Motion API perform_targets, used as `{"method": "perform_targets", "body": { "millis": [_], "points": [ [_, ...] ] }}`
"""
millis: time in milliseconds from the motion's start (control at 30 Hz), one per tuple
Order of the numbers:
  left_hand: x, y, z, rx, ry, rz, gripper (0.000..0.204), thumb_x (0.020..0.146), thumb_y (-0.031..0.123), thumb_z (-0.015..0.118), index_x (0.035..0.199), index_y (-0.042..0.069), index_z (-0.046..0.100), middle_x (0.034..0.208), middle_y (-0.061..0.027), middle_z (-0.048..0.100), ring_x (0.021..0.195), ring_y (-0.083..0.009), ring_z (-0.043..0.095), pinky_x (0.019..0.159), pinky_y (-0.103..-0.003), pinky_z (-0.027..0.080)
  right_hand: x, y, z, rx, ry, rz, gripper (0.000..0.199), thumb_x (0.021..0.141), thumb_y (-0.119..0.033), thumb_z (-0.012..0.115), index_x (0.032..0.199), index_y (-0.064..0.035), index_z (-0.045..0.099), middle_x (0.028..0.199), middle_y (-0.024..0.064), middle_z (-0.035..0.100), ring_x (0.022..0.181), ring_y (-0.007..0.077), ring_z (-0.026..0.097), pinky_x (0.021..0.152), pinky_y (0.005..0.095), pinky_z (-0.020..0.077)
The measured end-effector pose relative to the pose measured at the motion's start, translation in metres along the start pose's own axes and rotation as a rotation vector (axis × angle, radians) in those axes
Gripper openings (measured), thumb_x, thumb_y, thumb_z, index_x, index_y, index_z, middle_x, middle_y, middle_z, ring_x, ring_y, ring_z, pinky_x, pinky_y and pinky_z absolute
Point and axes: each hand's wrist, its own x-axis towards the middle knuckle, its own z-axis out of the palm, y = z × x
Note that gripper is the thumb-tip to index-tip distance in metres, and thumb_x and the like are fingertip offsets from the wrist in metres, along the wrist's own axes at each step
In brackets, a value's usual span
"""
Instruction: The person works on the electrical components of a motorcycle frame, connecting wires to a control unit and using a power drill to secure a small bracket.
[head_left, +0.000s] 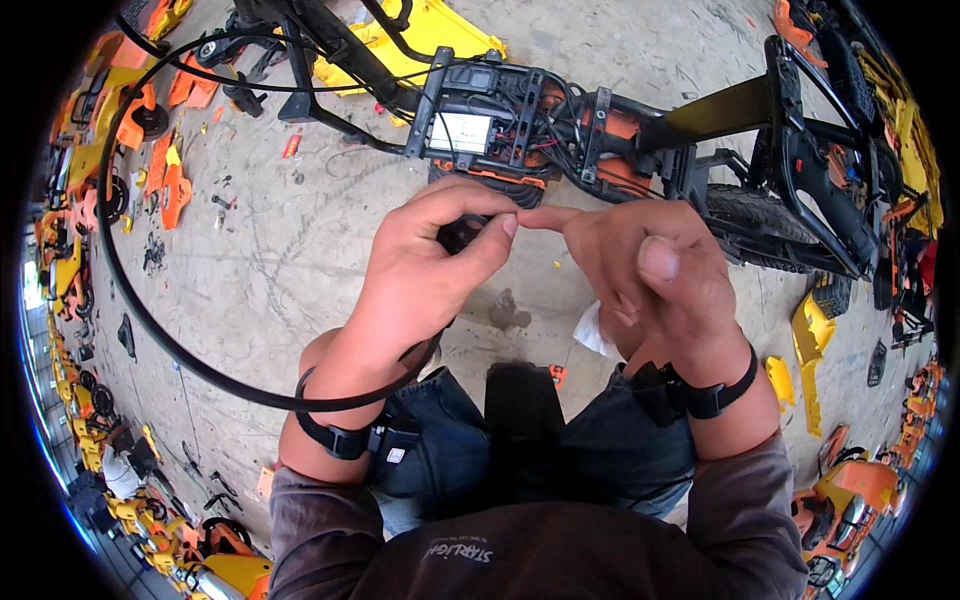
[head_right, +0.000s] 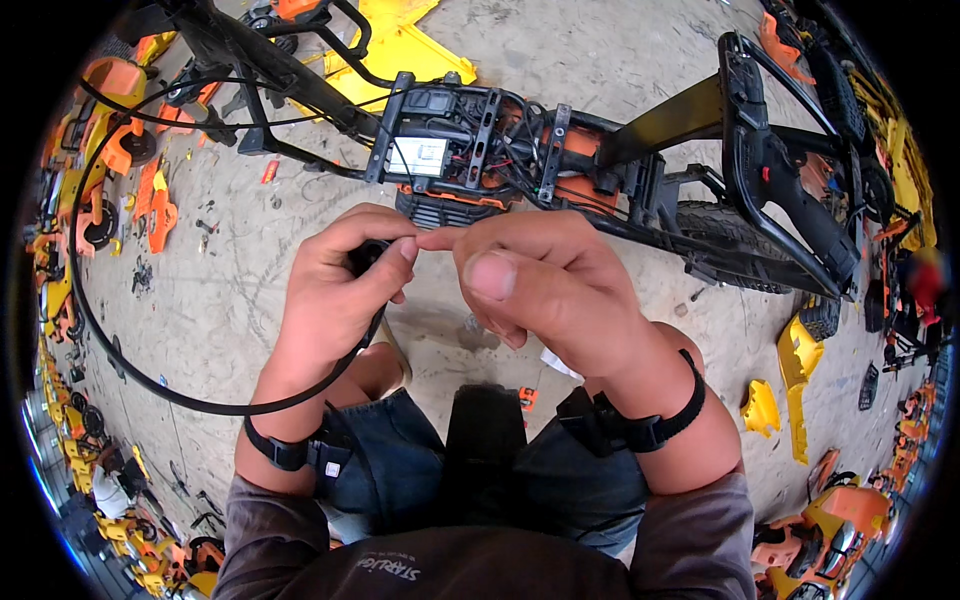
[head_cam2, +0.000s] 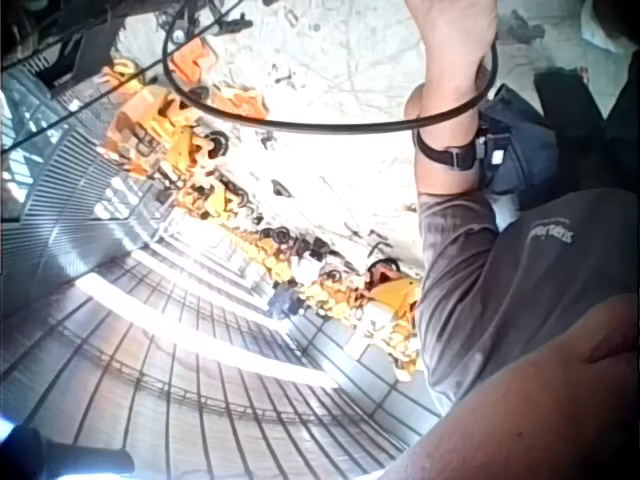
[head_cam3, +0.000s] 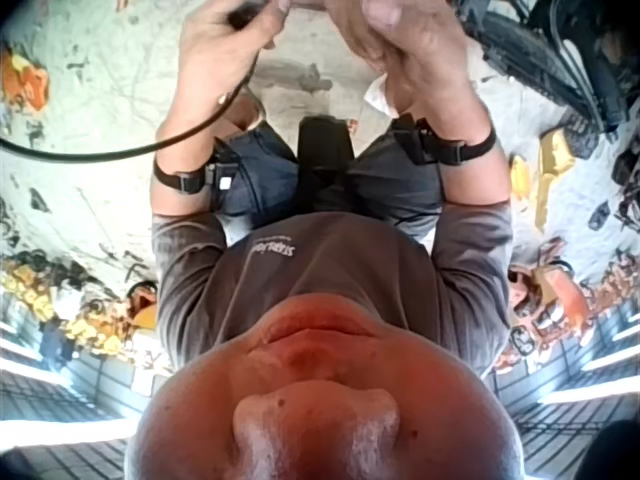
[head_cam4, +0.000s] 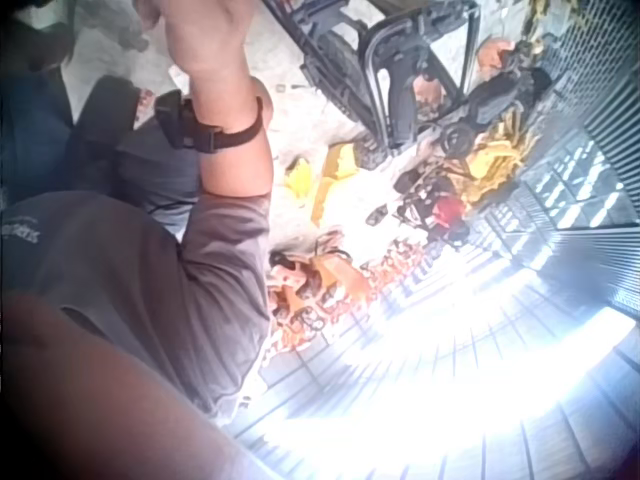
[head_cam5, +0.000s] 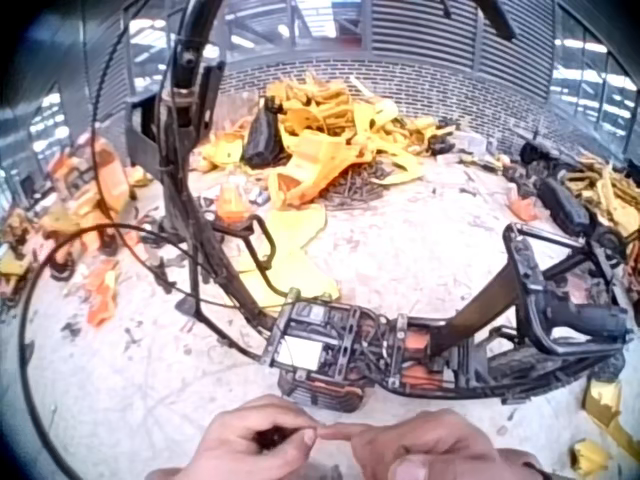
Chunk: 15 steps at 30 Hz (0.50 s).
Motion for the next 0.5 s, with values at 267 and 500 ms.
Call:
{"method": "perform_targets", "body": {
  "millis": [267, 500],
  "points": [
    [0.004, -0.014, 0.003, 0.106, -0.053, -0.055, 0.007, 0.087, 0.005, 0.067, 0.092, 0.001, 0.068, 0.087, -0.0019, 0.063, 0.073, -0.0072, 0.056, 0.061, -0.023, 0.046, 0.002, 0.004, -0.005, 0.018, 0.002, 0.151, 0.033, 0.095, -0.031, 0.061, 0.088, 0.0011, 0.069, 0.062, 0.0013, 0.053, 0.055, 0.0097, 0.049, 0.058, 0.0263, 0.041],
    [0.015, -0.029, 0.007, 0.101, -0.006, -0.198, 0.012, 0.085, 0.012, 0.069, 0.093, 0.003, 0.068, 0.077, 0.0005, 0.062, 0.065, -0.0066, 0.055, 0.057, -0.024, 0.046, 0.02, 0.023, -0.018, -0.027, 0.099, 0.143, 0.036, 0.097, -0.034, 0.06, 0.076, -0.0051, 0.063, 0.062, 0.0016, 0.054, 0.056, 0.0091, 0.05, 0.054, 0.0252, 0.0366]
  ]
}}
